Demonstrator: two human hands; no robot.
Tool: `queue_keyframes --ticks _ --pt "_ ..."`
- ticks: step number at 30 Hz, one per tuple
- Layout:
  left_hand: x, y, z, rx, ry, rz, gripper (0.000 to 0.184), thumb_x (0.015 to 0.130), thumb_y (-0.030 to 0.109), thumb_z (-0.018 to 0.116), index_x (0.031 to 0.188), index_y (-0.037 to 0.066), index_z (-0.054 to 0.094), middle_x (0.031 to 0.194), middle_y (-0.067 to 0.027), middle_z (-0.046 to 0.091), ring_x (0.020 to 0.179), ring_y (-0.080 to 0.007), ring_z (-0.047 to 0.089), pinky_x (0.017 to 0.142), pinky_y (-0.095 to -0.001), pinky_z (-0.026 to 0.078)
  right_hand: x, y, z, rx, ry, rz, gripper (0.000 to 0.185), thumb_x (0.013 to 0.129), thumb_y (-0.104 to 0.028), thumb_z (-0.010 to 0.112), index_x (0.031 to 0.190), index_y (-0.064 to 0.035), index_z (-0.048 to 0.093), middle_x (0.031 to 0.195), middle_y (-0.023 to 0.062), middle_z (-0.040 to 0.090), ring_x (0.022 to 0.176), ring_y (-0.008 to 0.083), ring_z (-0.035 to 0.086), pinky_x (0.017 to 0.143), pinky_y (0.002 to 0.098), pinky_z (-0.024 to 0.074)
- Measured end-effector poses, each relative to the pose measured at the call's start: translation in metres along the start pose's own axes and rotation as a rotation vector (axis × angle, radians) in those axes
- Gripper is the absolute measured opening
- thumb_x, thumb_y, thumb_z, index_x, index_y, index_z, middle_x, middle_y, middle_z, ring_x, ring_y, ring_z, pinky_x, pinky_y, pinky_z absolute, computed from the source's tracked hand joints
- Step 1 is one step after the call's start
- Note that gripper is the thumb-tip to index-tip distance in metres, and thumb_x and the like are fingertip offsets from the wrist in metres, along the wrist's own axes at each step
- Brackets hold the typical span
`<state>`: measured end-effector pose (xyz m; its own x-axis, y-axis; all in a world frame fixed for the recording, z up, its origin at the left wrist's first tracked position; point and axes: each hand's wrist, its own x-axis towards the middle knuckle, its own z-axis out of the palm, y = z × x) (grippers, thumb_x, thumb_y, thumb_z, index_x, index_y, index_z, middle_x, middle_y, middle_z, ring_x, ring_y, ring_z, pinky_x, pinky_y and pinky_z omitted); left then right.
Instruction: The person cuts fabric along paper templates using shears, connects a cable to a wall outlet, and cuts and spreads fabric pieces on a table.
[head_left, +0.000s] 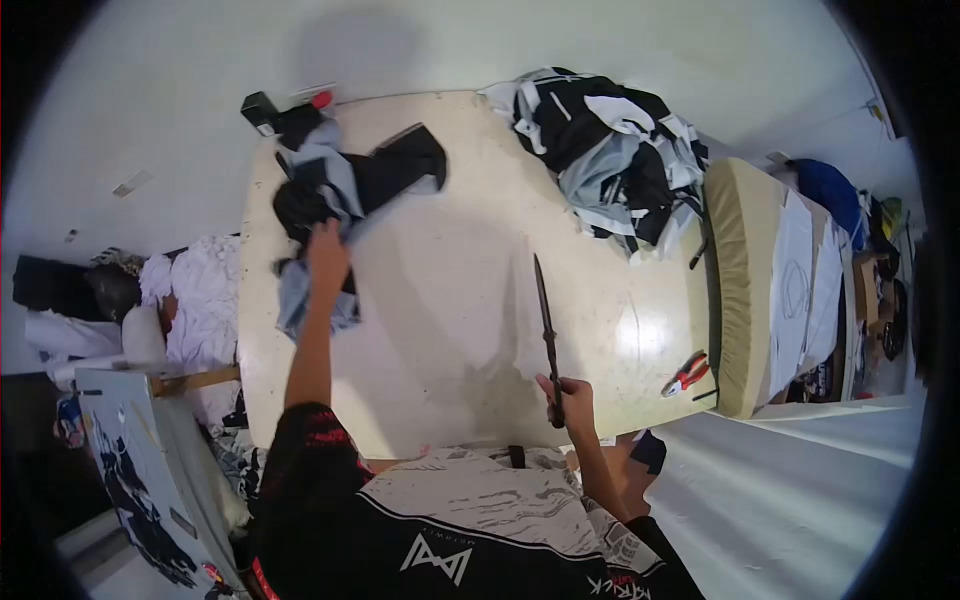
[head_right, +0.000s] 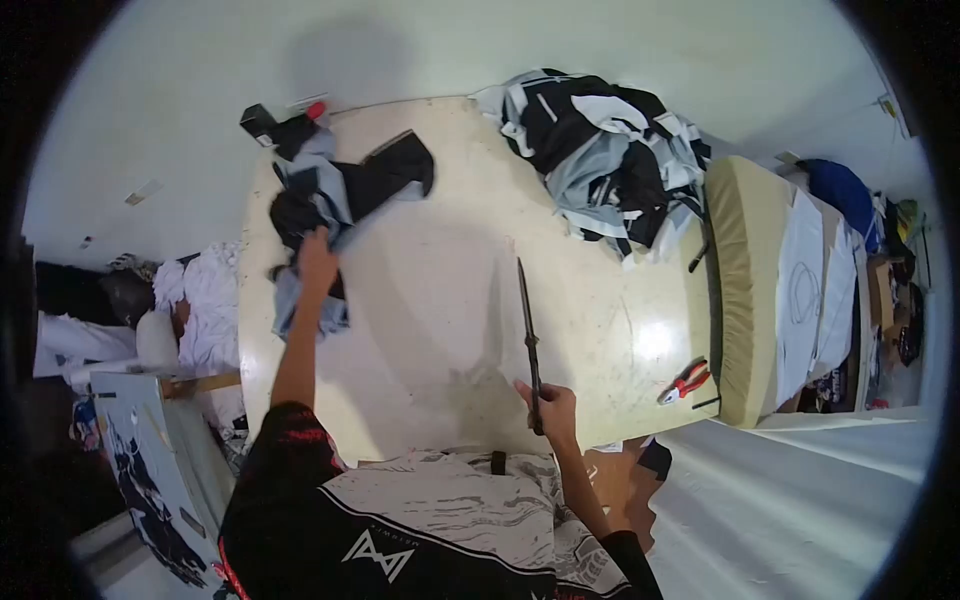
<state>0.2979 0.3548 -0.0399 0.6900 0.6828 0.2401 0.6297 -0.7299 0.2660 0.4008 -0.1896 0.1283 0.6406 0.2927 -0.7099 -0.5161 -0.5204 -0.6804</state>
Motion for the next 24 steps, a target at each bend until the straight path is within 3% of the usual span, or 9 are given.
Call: queue_keyframes --ticks 3,5,7,9,13,15,17,21,24 --pt "-0.066 0.05 -0.045 -0.496 -0.22 -0.139 0.044 0.08 0.009 0.074 0.122 0.001 0.065 0.112 -0.0285 0.068 0.109 -0.0462 0.066 0.093 -0.0447 0.055 0.001 -0.006 0.021 -0.004 -0.083 -0.01 0.051 0.09 -0.037 0.085 0.062 -0.0062 0.055 0.052 0.001 0.052 0.041 0.01 0.05 0.041 0.0285 0.0363" --pt "-0.079 0.039 -0.048 -0.428 -0.128 -0.187 0.045 0.082 0.01 0.075 0.126 0.0 0.066 0.113 -0.0239 0.072 0.105 -0.0404 0.071 0.092 -0.0406 0.056 -0.006 -0.008 0.037 -0.016 -0.159 -0.034 0.052 0.09 -0.038 0.085 0.062 -0.0064 0.055 0.052 0.0009 0.052 0.043 0.0097 0.051 0.042 0.0279 0.0381" --pt "-0.061 0.031 -0.086 -1.246 -0.159 -0.71 0.048 0.084 0.01 0.076 0.129 -0.001 0.065 0.112 -0.0166 0.073 0.101 -0.0307 0.071 0.089 -0.0389 0.057 -0.011 -0.004 0.042 -0.078 -0.213 -0.065 0.052 0.089 -0.039 0.086 0.062 -0.0069 0.056 0.053 0.001 0.054 0.043 0.0095 0.052 0.043 0.0275 0.0387" --pt "-0.023 0.005 -0.112 -1.5 -0.004 -0.666 0.046 0.086 0.009 0.075 0.129 -0.002 0.064 0.113 -0.0128 0.071 0.101 -0.0235 0.069 0.087 -0.0369 0.058 -0.02 0.002 0.044 -0.085 -0.192 -0.067 0.052 0.09 -0.039 0.086 0.062 -0.0074 0.056 0.052 0.0009 0.054 0.042 0.0098 0.052 0.042 0.0275 0.0376" --pt "0.079 -0.053 -0.116 -1.216 0.493 -0.8 0.048 0.088 0.008 0.073 0.132 -0.005 0.059 0.117 -0.0156 0.068 0.099 -0.0259 0.07 0.085 -0.0368 0.059 -0.039 0.021 0.035 -0.066 -0.132 -0.081 0.052 0.09 -0.039 0.086 0.062 -0.0077 0.055 0.052 0.0011 0.054 0.041 0.0103 0.051 0.041 0.0276 0.0354" --pt "0.102 -0.044 -0.135 -1.238 0.482 -0.619 0.066 0.089 0.016 0.077 0.145 -0.005 0.05 0.131 -0.0193 0.065 0.113 -0.0308 0.067 0.097 -0.0387 0.055 -0.034 0.034 0.025 0.019 -0.11 -0.055 0.051 0.09 -0.04 0.085 0.063 -0.0081 0.056 0.052 0.0015 0.054 0.04 0.0105 0.051 0.04 0.0277 0.0339" --pt "0.119 -0.008 -0.124 -0.908 0.343 -0.464 0.095 0.087 0.037 0.084 0.157 -0.004 0.037 0.151 -0.0252 0.054 0.142 -0.0338 0.049 0.119 -0.0407 0.037 -0.029 0.04 0.014 0.062 -0.103 -0.051 0.05 0.09 -0.04 0.085 0.063 -0.0086 0.056 0.052 0.0015 0.054 0.04 0.0105 0.05 0.04 0.0279 0.0332" --pt "0.12 0.138 -0.022 -0.518 0.194 0.166 0.056 0.086 0.035 0.085 0.13 0.004 0.069 0.136 -0.0211 0.065 0.133 -0.0353 0.058 0.114 -0.0425 0.044 -0.024 0.041 -0.004 0.187 -0.068 -0.027 0.049 0.09 -0.039 0.085 0.064 -0.0101 0.056 0.052 0.0014 0.053 0.04 0.0105 0.048 0.039 0.0283 0.0314" --pt "0.125 0.28 0.022 -0.717 0.125 0.309 0.034 0.087 0.023 0.082 0.114 0.005 0.073 0.12 -0.0177 0.071 0.118 -0.0353 0.065 0.103 -0.044 0.052 -0.026 0.042 -0.02 0.22 -0.022 0.052 0.047 0.089 -0.037 0.086 0.064 -0.0086 0.057 0.056 -0.0002 0.054 0.041 0.0117 0.054 0.039 0.0277 0.0393"
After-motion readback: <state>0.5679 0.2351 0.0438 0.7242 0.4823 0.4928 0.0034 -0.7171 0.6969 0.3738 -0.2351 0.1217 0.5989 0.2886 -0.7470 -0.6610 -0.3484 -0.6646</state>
